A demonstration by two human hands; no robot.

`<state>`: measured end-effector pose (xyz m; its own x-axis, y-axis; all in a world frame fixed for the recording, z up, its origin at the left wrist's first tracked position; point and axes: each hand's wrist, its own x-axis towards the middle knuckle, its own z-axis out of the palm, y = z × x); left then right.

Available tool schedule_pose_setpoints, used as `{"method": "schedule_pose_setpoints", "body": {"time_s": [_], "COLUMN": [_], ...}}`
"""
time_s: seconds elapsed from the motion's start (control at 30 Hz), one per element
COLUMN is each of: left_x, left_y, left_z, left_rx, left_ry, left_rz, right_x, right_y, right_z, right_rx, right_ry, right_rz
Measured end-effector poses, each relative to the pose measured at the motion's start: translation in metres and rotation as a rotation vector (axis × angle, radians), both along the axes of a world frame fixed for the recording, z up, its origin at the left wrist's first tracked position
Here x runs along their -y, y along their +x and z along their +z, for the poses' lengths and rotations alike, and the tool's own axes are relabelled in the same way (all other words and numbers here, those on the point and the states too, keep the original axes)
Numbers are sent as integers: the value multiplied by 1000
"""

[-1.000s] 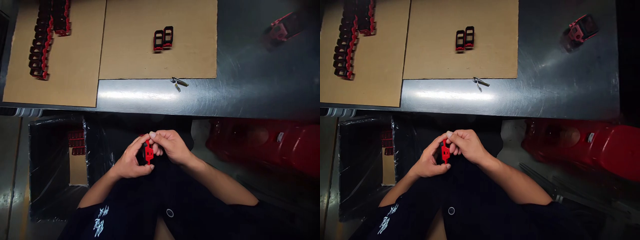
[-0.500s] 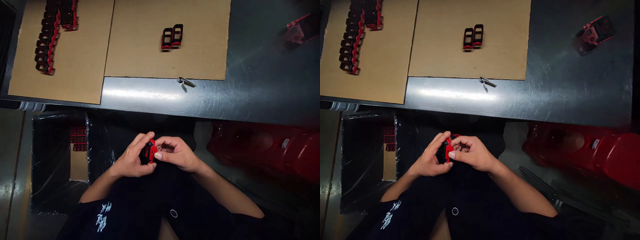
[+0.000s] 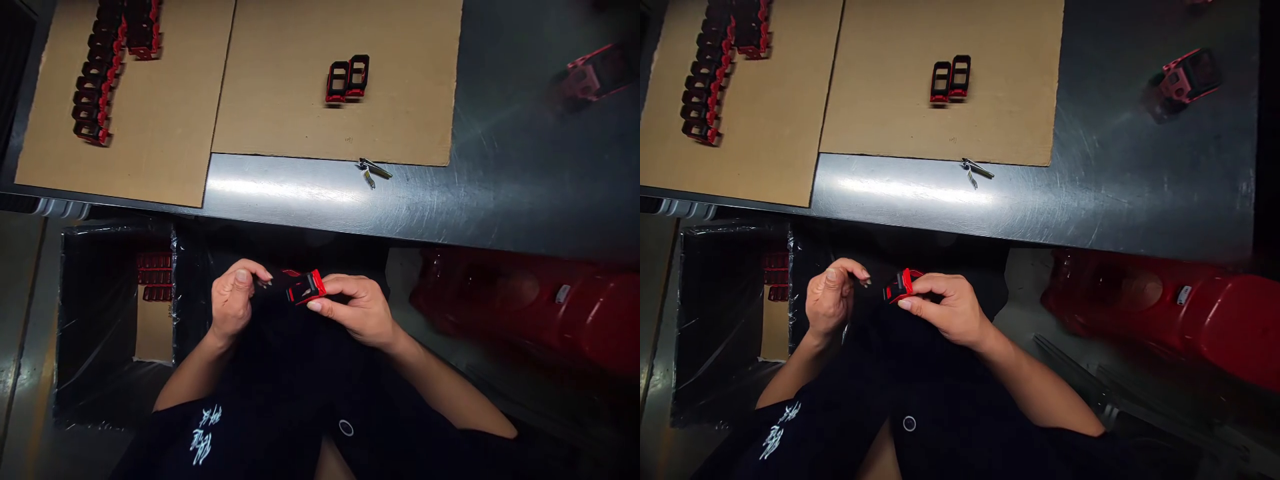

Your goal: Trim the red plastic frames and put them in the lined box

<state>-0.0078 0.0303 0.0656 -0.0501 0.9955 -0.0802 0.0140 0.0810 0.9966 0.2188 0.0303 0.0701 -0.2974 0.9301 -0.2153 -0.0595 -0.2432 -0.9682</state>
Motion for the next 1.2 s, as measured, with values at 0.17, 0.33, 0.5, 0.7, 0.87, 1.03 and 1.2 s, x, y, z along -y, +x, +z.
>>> {"method": "schedule_pose_setpoints", "body": {"time_s": [0.17, 0.33, 0.5, 0.7, 0.87, 1.03, 1.2], "left_x": [6, 7, 6, 8, 11, 12, 13], "left_y": [9, 17, 26, 23, 19, 16, 13], "left_z": [4, 7, 11, 7, 5, 2, -2], "left_rx": [-30, -166, -329, -364, -360, -301, -252], "left_ry": [-114, -186, -128, 79, 162, 276, 322], "left_rz": [-323, -431, -328, -249, -255, -248, -254], "right_x": [2, 0, 0, -27, -97, -132, -136], "right_y": [-2, 0, -3, 13, 49, 59, 59], "right_z": [-4, -18, -29, -11, -9, -26, -29], "right_rx": [104, 269, 378, 554, 949, 1106, 1087], "right_ry": [284, 517, 702, 718, 600, 474, 399], "right_rz": [-68, -31, 20, -118, -484, -516, -505]}}
